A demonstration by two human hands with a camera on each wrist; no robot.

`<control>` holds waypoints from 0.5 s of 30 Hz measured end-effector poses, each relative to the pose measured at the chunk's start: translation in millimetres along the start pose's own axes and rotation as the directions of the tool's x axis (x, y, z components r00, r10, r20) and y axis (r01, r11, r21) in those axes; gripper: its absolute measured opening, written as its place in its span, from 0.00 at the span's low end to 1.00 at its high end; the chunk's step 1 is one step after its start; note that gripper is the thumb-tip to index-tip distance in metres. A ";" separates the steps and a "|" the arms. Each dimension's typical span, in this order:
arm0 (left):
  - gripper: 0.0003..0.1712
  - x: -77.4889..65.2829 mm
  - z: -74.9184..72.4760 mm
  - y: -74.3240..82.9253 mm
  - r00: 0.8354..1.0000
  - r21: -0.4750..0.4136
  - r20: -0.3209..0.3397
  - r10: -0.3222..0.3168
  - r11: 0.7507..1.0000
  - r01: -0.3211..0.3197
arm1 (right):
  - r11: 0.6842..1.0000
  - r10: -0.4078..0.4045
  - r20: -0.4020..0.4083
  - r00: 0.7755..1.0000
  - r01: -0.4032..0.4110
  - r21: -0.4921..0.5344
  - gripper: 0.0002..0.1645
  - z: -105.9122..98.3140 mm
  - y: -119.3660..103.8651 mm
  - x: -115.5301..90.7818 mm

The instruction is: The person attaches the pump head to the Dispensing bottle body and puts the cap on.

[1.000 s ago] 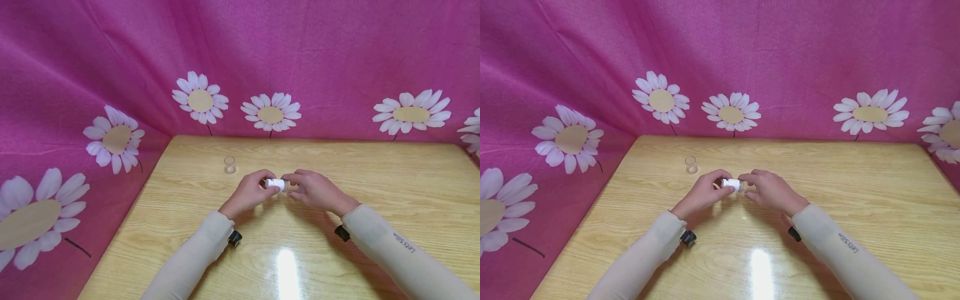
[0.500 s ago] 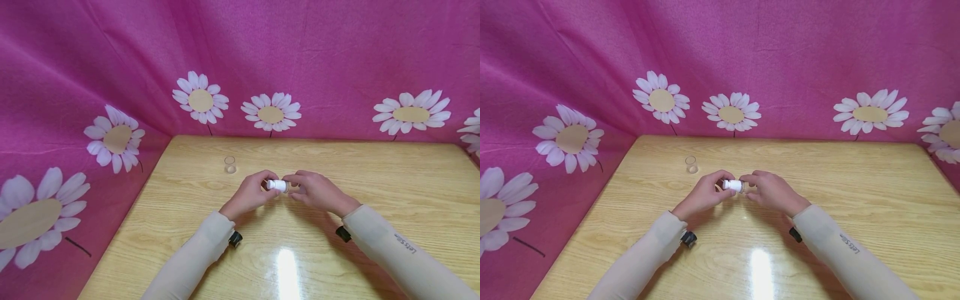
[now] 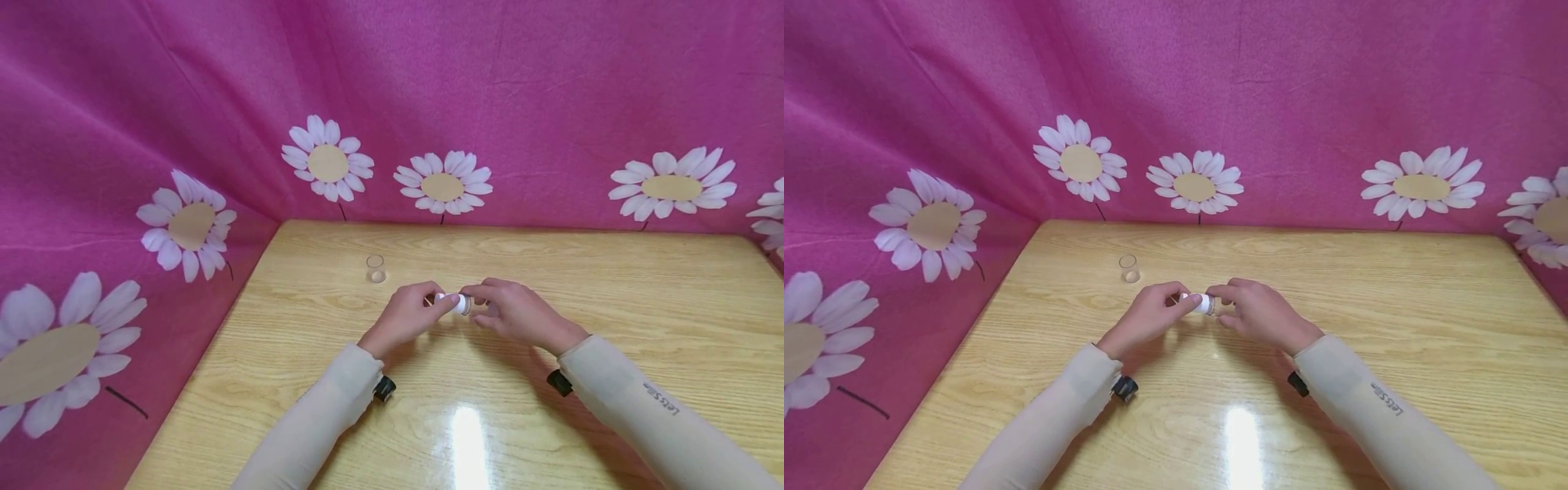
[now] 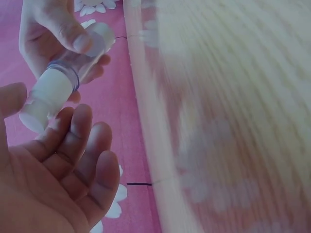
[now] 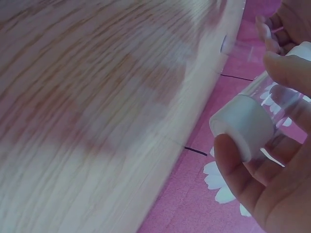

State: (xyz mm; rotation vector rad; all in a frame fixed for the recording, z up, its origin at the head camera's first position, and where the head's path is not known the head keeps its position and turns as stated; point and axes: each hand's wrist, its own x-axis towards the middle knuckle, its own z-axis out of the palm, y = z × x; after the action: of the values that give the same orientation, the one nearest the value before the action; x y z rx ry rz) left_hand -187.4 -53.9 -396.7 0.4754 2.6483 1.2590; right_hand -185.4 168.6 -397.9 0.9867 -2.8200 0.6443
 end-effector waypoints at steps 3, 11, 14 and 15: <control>0.18 0.0 -0.1 0.0 1.000 0.008 0.010 0.008 1.000 -0.008 | 1.000 -0.010 -0.005 1.000 0.010 -0.011 0.25 -0.4 -0.1 0.6; 0.18 0.1 0.7 0.1 1.000 0.003 0.015 0.007 1.000 -0.007 | 1.000 0.002 0.005 1.000 -0.002 -0.011 0.25 -0.7 -0.1 0.7; 0.17 0.5 1.4 -0.8 1.000 -0.003 0.019 0.011 1.000 -0.011 | 1.000 0.003 0.009 1.000 -0.003 -0.018 0.25 -1.2 -0.2 0.6; 0.17 0.6 1.7 -1.2 1.000 -0.006 0.020 0.012 1.000 -0.012 | 1.000 0.003 0.011 1.000 -0.002 -0.020 0.25 -1.3 -0.2 0.5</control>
State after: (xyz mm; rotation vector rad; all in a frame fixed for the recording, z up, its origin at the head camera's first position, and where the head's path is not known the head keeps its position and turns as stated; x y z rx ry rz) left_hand -187.7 -53.2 -398.7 0.5010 2.6285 1.2590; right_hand -185.8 168.8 -396.6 0.9865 -2.8317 0.6113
